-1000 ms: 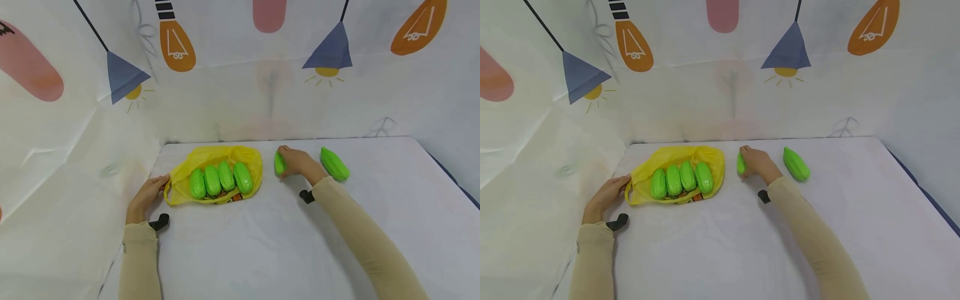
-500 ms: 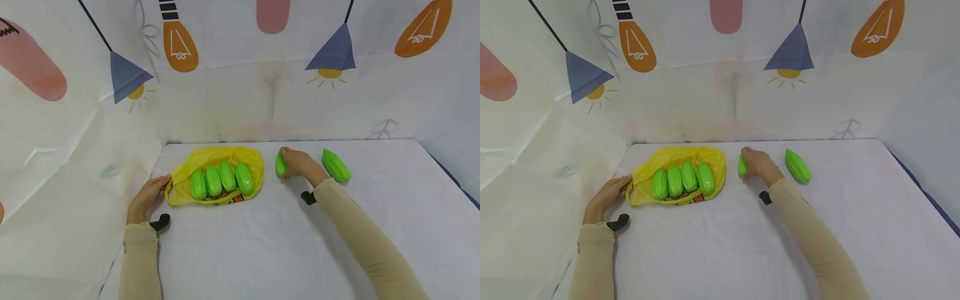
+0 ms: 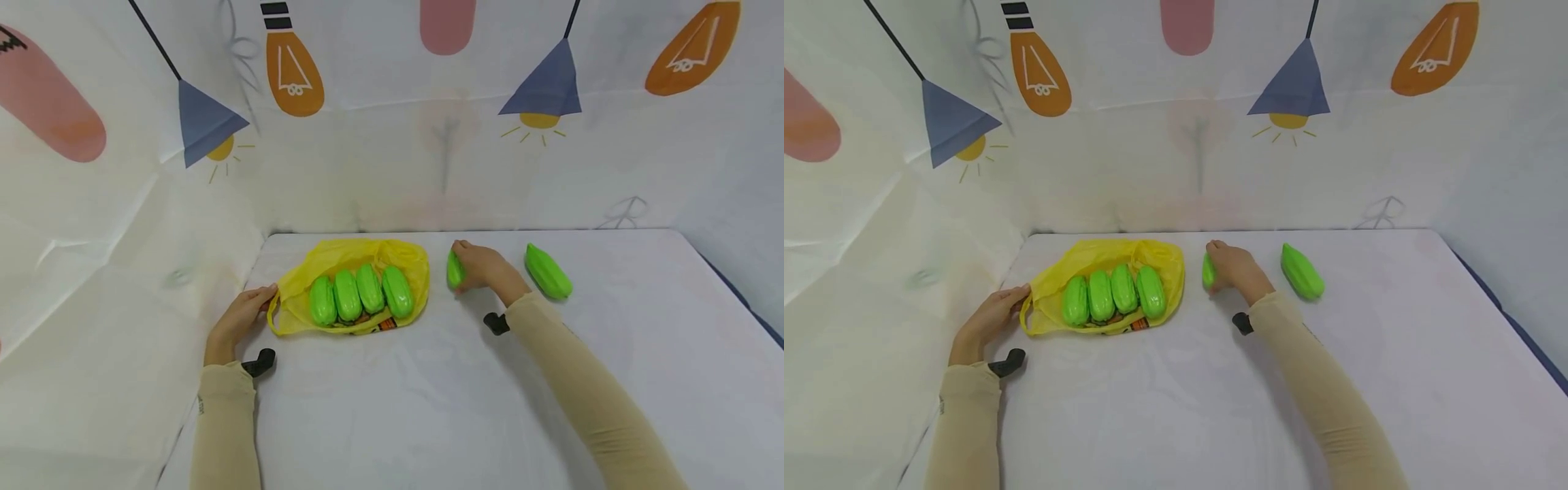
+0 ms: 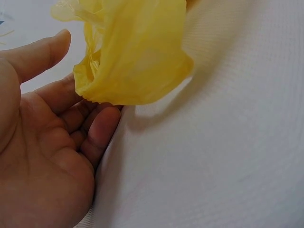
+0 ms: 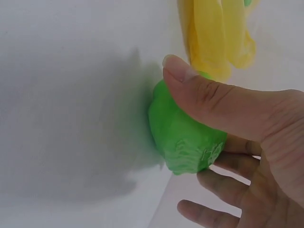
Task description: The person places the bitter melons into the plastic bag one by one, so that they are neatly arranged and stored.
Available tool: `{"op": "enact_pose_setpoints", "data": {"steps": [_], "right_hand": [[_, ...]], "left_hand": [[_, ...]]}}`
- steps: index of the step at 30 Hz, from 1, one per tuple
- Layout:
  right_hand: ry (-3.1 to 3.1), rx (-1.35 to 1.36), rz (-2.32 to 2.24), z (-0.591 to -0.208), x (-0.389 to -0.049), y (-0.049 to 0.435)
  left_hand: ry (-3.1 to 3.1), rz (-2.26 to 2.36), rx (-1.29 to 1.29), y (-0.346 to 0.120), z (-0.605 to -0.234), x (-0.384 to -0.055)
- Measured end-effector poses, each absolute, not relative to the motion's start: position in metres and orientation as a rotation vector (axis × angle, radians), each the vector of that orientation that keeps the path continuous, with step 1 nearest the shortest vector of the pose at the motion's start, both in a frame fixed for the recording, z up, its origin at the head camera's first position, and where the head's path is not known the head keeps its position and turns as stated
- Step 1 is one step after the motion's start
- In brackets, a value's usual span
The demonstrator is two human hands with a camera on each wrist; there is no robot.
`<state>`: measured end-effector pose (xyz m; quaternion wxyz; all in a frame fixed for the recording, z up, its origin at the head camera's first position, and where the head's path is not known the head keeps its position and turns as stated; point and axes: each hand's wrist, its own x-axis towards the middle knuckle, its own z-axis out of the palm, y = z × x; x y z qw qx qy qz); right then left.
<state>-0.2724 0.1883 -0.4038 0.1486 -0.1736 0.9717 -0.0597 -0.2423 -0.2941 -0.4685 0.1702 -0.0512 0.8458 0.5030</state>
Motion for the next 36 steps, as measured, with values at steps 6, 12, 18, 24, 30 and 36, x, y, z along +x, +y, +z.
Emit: {"op": "enact_pose_setpoints", "data": {"steps": [6,12,18,24,30,36], "right_hand": [[2.773,-0.459,-0.179,-0.4024,-0.2749,0.1814],[2.765,-0.430,-0.225,-0.4006,-0.2740,0.1827],[2.737,-0.407,-0.278,-0.4024,-0.2739,0.1843],[2.744,-0.412,-0.281,-0.4034,-0.2741,0.1840],[2.739,-0.390,-0.303,-0.4050,-0.2713,0.1821],[2.756,-0.395,-0.318,-0.4072,-0.2720,0.1853]], "left_hand": [[2.389,1.467,-0.117,-0.2964,-0.4667,-0.2423],[2.417,1.453,-0.097,-0.2972,-0.4641,-0.2433],[2.412,1.411,-0.098,-0.2986,-0.4650,-0.2463],[2.394,1.434,-0.112,-0.3014,-0.4681,-0.2481],[2.379,1.441,-0.126,-0.3031,-0.4686,-0.2476],[2.378,1.463,-0.123,-0.3019,-0.4669,-0.2465]]}}
